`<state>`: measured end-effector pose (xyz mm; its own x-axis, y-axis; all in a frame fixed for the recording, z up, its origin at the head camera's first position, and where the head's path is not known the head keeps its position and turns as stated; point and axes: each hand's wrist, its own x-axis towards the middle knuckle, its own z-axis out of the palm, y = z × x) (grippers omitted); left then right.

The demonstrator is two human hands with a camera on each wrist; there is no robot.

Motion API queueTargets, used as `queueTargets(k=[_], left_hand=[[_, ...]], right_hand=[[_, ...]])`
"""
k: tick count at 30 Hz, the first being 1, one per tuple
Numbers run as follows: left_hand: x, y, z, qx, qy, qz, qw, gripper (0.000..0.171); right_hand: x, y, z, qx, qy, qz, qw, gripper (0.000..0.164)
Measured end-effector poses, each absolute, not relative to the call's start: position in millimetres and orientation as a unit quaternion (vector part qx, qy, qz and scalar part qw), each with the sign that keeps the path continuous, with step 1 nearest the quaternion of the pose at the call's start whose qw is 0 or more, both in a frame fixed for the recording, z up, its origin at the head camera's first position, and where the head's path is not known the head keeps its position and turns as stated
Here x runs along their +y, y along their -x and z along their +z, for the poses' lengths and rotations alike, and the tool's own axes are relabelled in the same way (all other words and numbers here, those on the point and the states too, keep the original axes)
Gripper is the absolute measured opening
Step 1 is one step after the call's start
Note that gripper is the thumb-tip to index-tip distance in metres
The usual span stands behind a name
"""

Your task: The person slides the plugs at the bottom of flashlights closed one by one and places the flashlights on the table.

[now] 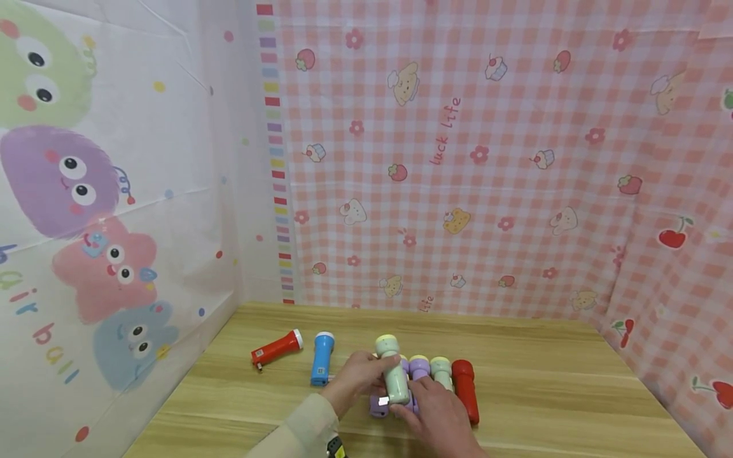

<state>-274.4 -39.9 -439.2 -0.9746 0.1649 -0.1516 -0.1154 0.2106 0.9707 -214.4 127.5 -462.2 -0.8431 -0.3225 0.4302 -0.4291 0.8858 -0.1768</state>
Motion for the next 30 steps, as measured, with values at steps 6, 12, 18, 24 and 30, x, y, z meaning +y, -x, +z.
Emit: queueTargets(k=[6,12,18,24,30], left_hand=[[-40.5,274.1,-437.8,0.770,-0.015,0.627,0.116,0.042],[-41.1,273.1,-436.5,0.772,-0.010,0.625,0.118,0.042],[-41.9,273.0,-436.7,0.769,-0.011,0.628,0.119,0.041],[-43.2,272.9,-437.6,0.768,-0.014,0.628,0.120,0.040],[-43.9,274.0,-437.7,0.768,-0.017,0.629,0.123,0.040]], right_hand=[[127.5,215.5,-460.9,-0.954,-0.199,0.131,0.179,0.049],[127.7,216.8,-461.6,-0.958,-0.195,0.124,0.168,0.049],[127.9,216.3,-462.1,-0.959,-0.197,0.127,0.160,0.043],[128.4,215.5,-463.1,-0.956,-0.205,0.126,0.166,0.042],[128.8,215.7,-463.2,-0.955,-0.209,0.124,0.171,0.040]])
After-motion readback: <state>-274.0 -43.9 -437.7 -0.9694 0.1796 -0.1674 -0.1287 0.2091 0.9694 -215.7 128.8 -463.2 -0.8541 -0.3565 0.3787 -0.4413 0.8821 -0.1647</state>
